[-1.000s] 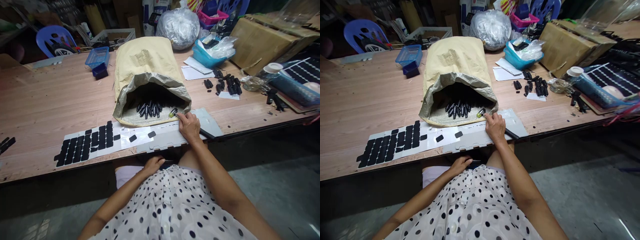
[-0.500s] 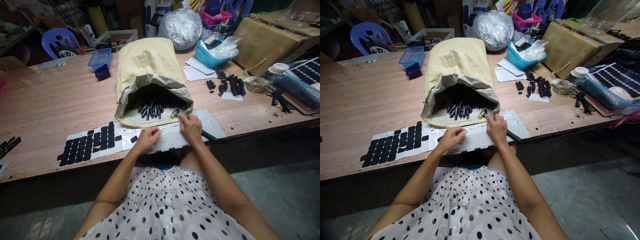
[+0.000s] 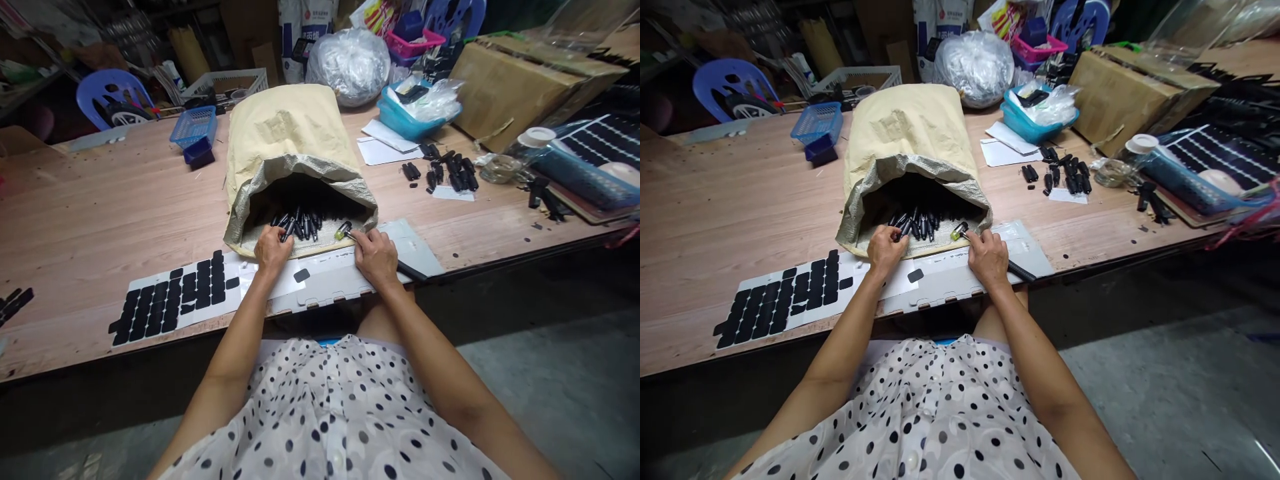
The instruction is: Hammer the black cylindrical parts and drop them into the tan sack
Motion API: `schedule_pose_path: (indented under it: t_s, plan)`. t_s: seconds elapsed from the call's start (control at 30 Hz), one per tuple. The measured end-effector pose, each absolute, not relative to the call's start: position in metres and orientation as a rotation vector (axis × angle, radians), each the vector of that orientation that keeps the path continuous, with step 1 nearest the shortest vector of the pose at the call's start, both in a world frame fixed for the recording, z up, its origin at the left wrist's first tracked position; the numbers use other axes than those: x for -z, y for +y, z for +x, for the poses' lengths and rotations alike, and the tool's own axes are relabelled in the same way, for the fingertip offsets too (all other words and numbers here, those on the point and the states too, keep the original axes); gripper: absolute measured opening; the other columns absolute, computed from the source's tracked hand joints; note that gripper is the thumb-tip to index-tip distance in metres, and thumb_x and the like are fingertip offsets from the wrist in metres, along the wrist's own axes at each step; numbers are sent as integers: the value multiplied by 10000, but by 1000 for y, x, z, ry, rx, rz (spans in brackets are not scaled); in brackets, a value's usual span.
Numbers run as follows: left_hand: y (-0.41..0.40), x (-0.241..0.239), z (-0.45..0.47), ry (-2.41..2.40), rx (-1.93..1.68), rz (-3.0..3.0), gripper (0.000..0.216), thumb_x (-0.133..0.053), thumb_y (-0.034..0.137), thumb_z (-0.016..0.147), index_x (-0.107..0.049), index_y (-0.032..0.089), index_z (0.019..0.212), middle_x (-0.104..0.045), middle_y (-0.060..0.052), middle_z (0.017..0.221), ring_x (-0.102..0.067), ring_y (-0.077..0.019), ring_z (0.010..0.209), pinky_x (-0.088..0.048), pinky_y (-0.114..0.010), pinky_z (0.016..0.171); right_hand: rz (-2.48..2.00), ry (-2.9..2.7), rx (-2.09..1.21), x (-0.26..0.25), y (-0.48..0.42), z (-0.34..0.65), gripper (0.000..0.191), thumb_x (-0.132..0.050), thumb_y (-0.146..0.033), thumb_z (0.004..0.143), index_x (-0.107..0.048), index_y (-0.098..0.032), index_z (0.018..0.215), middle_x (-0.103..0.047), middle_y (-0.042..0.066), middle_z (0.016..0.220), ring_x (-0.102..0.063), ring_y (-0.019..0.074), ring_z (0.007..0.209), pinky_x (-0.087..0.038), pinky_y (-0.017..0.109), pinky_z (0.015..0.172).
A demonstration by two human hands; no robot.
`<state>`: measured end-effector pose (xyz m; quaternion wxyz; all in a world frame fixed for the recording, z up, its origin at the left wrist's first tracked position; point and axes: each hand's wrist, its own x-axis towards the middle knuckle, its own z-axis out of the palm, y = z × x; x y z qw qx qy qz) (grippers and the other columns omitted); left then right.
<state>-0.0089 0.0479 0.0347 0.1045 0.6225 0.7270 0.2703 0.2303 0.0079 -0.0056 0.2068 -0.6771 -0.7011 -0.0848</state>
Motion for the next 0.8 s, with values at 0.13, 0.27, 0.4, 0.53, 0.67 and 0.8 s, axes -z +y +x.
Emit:
schedule_pose_path:
  t_s: [0.13,0.27,0.4,0.53,0.67,0.8]
  plan:
    - [25,-35,-11,1650,-886,2041,134,-690,216,771,-702,220,904,-653,-6,876,-590,-157,736,-477,-271,670,-1887,-1960,233,6,8,231,366,-490,-218,924,-722,-241,1206,-563,97,911,-418,246,872,-307,342,728]
    - [5,-31,-2,1386,-666,2138,147,-669,176,749,-690,226,886,-656,2,838,-583,-169,759,-483,-281,702,-1881,-1944,226,7,9,231,377,-481,-215,918,-722,-241,1207,-569,99,918,-422,247,874,-316,344,730]
    - [1,-25,5,1441,-607,2109,162,-680,178,745,-697,220,900,-658,-13,860,-597,-200,830,-500,-324,786,-1865,-1936,195,8,8,232,374,-491,-221,918,-724,-247,1209,-575,104,925,-431,250,875,-327,346,731]
    - [1,-19,9,1480,-633,2098,141,-736,233,760,-717,234,899,-672,-17,903,-601,-219,902,-497,-342,839,-1871,-1939,166,8,8,235,364,-509,-231,924,-722,-257,1219,-582,103,938,-436,247,873,-323,340,724]
    - [2,-15,11,1495,-645,2060,161,-758,237,785,-730,227,943,-678,-19,905,-607,-218,912,-488,-337,831,-1862,-1932,141,7,10,240,346,-487,-237,953,-733,-264,1195,-592,93,912,-455,238,859,-322,327,708]
    - [1,-14,11,1477,-659,2041,141,-759,217,786,-727,214,923,-680,-23,911,-610,-217,916,-488,-335,826,-1786,-1856,88,-2,2,239,364,-439,-252,987,-733,-259,1202,-629,89,914,-513,239,873,-406,333,762]
